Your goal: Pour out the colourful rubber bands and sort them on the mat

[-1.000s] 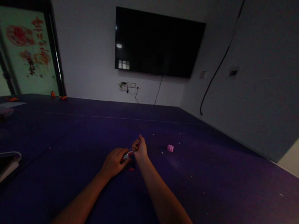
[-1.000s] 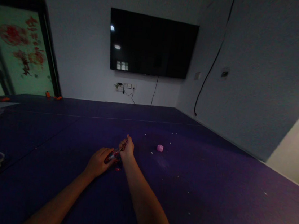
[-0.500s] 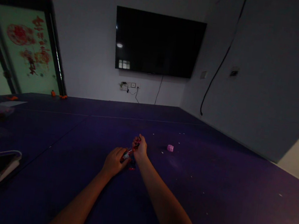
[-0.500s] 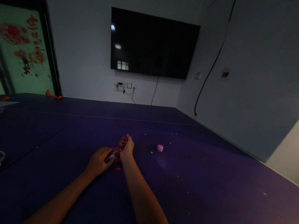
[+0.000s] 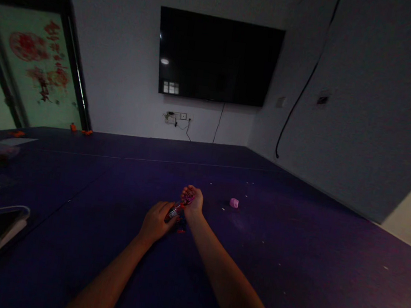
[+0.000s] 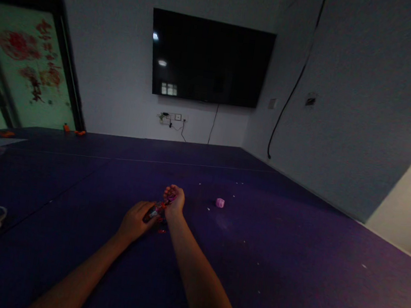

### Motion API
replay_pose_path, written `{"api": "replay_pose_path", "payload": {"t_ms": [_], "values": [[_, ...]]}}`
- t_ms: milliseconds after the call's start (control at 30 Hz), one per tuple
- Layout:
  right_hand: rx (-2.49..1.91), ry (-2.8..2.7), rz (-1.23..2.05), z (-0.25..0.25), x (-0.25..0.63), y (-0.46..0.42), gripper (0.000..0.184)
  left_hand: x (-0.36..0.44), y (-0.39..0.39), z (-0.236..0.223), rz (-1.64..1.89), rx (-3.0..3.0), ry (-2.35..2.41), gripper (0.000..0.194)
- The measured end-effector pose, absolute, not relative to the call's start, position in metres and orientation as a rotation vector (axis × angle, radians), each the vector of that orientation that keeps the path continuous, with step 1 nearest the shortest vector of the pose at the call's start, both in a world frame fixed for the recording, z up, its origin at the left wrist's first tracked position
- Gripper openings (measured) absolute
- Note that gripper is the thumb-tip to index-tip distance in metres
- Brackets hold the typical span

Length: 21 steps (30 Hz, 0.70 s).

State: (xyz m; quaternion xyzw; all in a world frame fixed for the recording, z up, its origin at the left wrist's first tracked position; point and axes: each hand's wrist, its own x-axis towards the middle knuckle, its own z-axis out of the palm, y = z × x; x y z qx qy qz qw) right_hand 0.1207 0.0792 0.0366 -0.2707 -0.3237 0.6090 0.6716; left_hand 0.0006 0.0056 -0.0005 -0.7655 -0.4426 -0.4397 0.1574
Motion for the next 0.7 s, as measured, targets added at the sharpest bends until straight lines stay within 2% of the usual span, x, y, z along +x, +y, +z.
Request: {"api": "replay_pose_path", "payload": {"t_ms": [167,400,700], "values": [[-0.626,-0.619,1.395,0.035,0.115,0.075,0.02,0.002,0.005,0.001,-1.24,-2.179,-1.262,0.028],[-0.704,-0.556,1.377,0.033,0.11,0.071,0.038,0.0,0.004,0.003,-1.176,-2.23,-1.177,0.028],[-0.77,-0.56,1.362,0.029,0.111,0.07,0.045,0.001,0.003,0.005,-1.107,-2.277,-1.14,0.028]]}}
